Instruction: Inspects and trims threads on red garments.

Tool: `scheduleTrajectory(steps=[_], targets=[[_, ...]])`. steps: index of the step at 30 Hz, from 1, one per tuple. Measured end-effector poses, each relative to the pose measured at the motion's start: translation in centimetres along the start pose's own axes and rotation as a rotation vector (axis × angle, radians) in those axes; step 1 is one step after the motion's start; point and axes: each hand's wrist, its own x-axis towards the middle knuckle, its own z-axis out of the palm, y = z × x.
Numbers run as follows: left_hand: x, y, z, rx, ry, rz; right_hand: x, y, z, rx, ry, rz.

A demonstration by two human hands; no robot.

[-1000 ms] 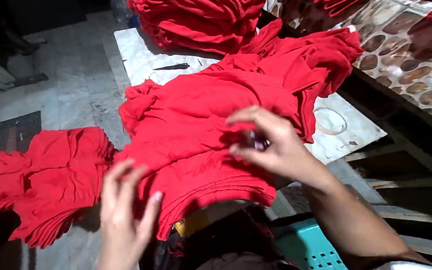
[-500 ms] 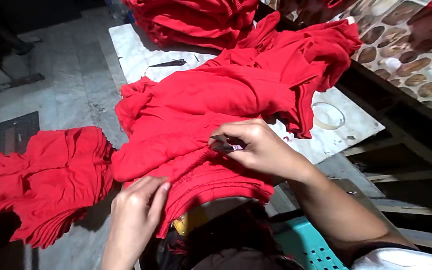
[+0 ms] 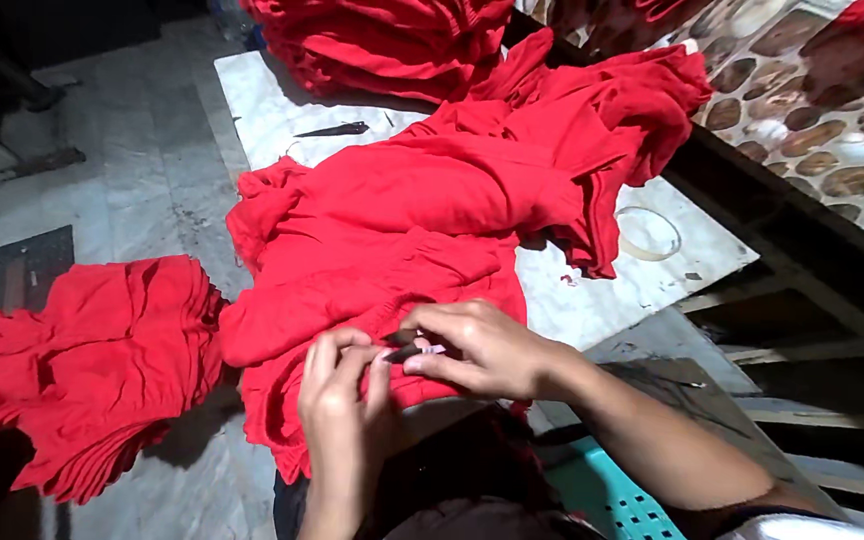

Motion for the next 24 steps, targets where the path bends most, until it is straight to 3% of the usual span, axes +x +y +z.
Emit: scheduleTrajectory(steps=[3,7,13,24], targets=[[-0.7,-0.7,-1.3,-0.473,-0.043,-0.084,-0.6,1.6,-0.2,-0.025,-0.057,-0.116],[-1.2,-1.1,-2.0,-0.608,-0.094,-0.035,-0.4,0.5,0.2,-0.178,-0.055,-0.179],[-1.6,-1.5,-1.8,-0.487,-0.136,0.084,0.0,0.3,0.9,-0.270,-0.017,-0.258],[-1.9,-1.9,-0.9,-0.271,0.032,0.252,0.2,-0.9,1.2,-0.320,0.004,-0.203]])
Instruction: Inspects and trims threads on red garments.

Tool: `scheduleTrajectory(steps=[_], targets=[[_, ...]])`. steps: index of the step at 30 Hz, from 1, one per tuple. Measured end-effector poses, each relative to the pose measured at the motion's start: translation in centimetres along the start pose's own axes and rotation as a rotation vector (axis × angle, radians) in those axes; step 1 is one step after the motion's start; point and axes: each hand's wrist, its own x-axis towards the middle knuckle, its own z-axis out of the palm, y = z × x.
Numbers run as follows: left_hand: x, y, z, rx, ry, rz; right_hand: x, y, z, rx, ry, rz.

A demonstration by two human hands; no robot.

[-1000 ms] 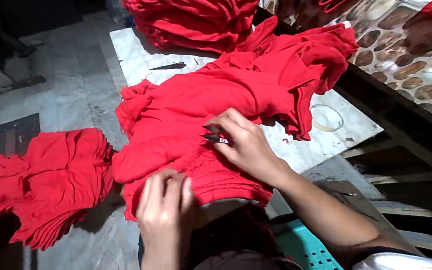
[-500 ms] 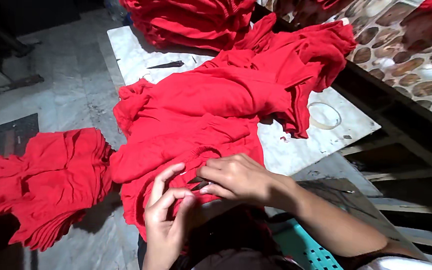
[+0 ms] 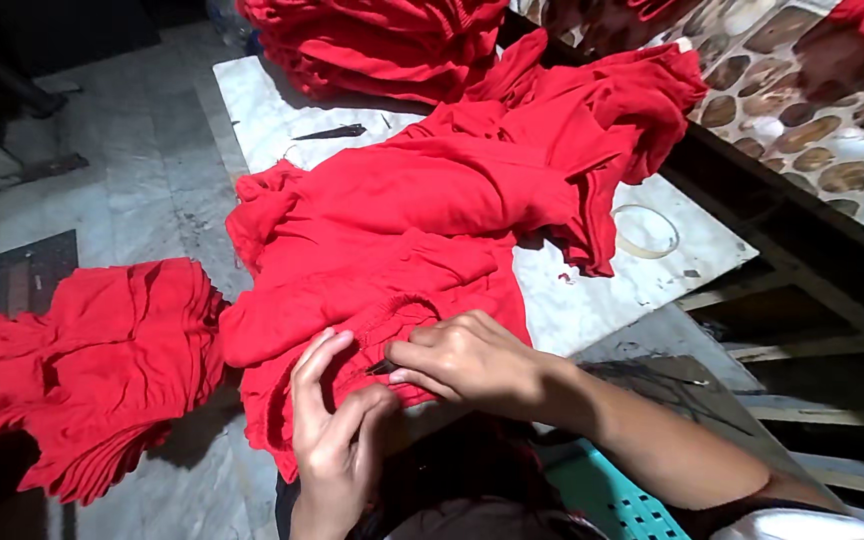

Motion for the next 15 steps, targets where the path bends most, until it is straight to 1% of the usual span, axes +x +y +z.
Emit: scheduleTrajectory(steps=[3,6,10,13,15], targets=[[-0.30,-0.05,-0.27,-0.013,0.008,-0.015,-0.42,0.03,-0.06,0.053,0.014,0.023],[-0.46,0.01,-0.04,-0.014,0.004,-0.008,-0.55,-0.12,0.64,0.017,0.063,-0.010],[-0.35,0.06,0.09,0.011,-0.018,0.014,-0.26,-0.46,0.76,-0.003,0.067,-0.044],[-0.37,0.13,-0.15,0.009,-0.034,0.023,-0.21,-0.50,0.74,-0.013,0.061,0.025],[-0.45,0.43,-0.34,-0.016,-0.030,0.026,-0.26,-0.31,0.73,-0.008,0.092,0.089]])
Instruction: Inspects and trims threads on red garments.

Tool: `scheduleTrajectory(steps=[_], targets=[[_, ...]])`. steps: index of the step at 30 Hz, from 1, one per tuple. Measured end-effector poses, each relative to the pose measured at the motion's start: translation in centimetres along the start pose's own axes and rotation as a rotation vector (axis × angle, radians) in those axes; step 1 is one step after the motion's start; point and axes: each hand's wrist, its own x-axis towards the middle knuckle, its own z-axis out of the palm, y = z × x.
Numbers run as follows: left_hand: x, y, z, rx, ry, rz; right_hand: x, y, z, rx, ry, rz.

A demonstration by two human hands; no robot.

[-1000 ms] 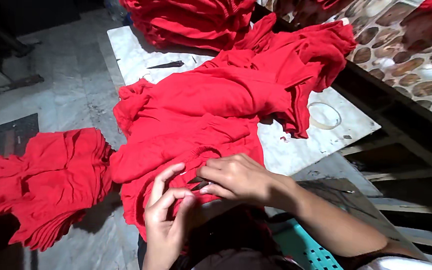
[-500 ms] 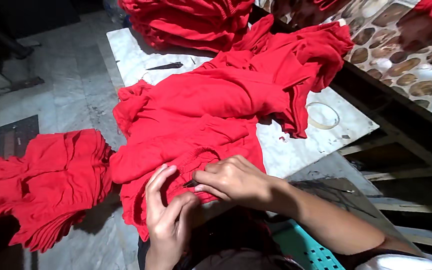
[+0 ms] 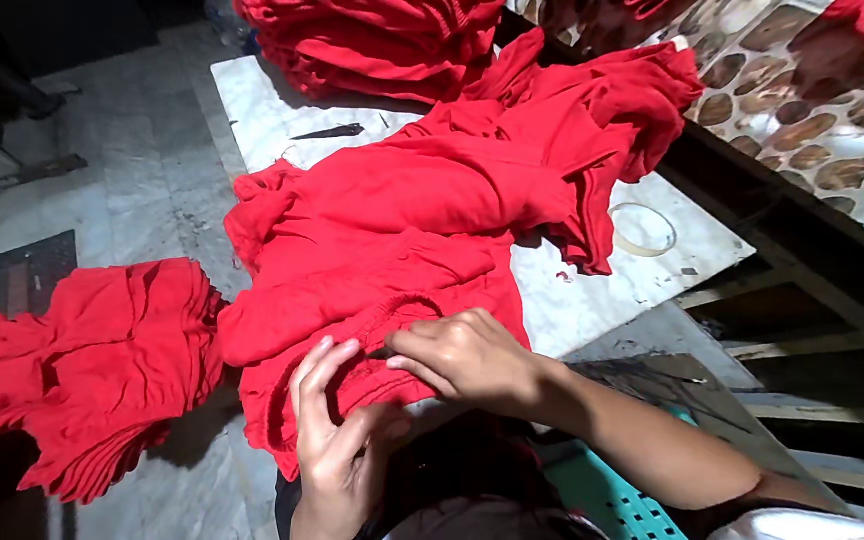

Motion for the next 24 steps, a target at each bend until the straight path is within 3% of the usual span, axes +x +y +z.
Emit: scheduleTrajectory(steps=[2,5,8,10,15,20,24], targets=[[-0.1,0.2,-0.1,0.040,0.030,0.023,-0.1,0.1,-0.2,0.074,0.097,0.078],[0.4,0.7,0.3,0.316,0.020,0.045,-0.6,0.3,-1.0,0.367,0.252,0.249],[0.6,0.4,2.2,0.551,-0.001,0.081,-0.9,1.0,-1.0,0.579,0.304,0.286],[-0.1,0.2,2.7,0.485,-0.011,0.085,-1.1,1.2,-1.2,0.526,0.242,0.264],[-1.4,2.8,0.2,0.018,-0.134,-0.015,-2.0,2.2,-1.7,0.448,0.107,0.157],[0.0,2.5,0.0,0.361,-0.005,0.003,-1.6,1.9,-1.6,0.495,0.108,0.132],[0.6,0.7,2.2,0.532,-0.029,0.079,-1.7,1.8,-1.5,0.440,0.085,0.130]])
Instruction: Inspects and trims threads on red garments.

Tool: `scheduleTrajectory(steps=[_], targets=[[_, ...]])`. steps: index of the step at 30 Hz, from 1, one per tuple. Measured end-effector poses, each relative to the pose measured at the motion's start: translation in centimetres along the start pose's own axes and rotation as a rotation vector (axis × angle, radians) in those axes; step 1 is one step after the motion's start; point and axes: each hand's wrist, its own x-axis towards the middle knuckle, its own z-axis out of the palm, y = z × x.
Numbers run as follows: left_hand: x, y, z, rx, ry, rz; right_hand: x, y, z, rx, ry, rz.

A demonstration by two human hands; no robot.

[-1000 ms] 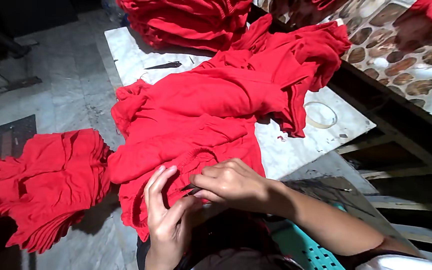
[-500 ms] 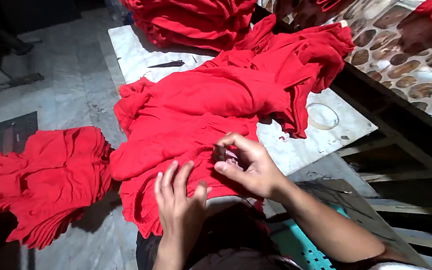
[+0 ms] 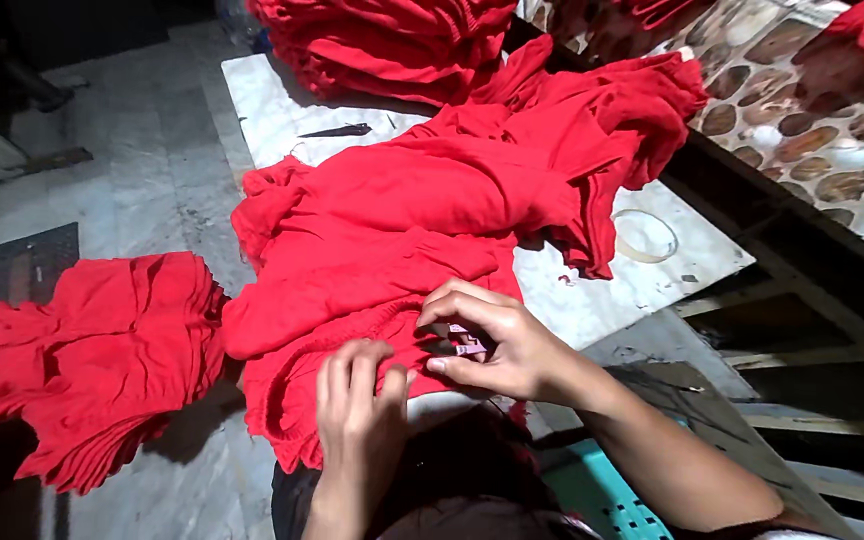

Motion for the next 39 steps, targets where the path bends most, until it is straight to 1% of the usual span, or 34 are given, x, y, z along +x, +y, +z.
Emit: scheduleTrajectory(steps=[2,4,6,8,10,11,14,16,18,20,23,33,39], targets=[[-0.5,0.0,-0.3,-0.197,-0.007,0.000,-0.2,0.1,-0.4,-0.102,-0.070,0.030],[-0.8,0.4,-1.9,-0.359,-0.043,-0.030,-0.3,0.4,-0.5,-0.160,-0.122,0.029],[-0.5,0.2,-3.1,-0.296,-0.051,-0.069,-0.2,0.6,-0.4,-0.176,-0.125,-0.021],[0.0,-0.5,-3.1,-0.133,-0.075,-0.117,0.3,0.3,-0.3,-0.183,-0.090,-0.049],[0.4,-1.1,-2.3,-0.050,-0.083,-0.172,1.1,-0.1,-0.2,-0.200,-0.010,-0.007],[0.8,-1.3,-2.1,-0.094,-0.069,-0.217,1.5,-0.1,-0.1,-0.212,0.028,0.032],[1.7,-2.1,-2.4,-0.436,-0.085,-0.413,2.7,0.6,0.8,-0.235,0.038,0.195],[1.9,-2.7,-2.5,-0.603,-0.097,-0.486,3.0,0.9,1.5,-0.247,0.051,0.234],[1.8,-3.0,-2.8,-0.708,-0.103,-0.491,2.6,0.2,1.8,-0.307,0.116,0.177],[1.7,-3.0,-3.0,-0.761,-0.114,-0.495,1.8,-1.2,2.2,-0.323,0.157,0.120],[1.5,-2.8,-3.1,-0.791,-0.122,-0.477,0.6,-2.7,3.1,-0.336,0.139,0.077],[1.2,-2.4,-2.3,-0.708,-0.063,-0.399,-0.1,-2.7,3.0,-0.378,0.030,0.100],[1.0,-2.0,-2.2,-0.654,-0.043,-0.402,0.5,-3.1,3.4,-0.420,0.006,0.098]])
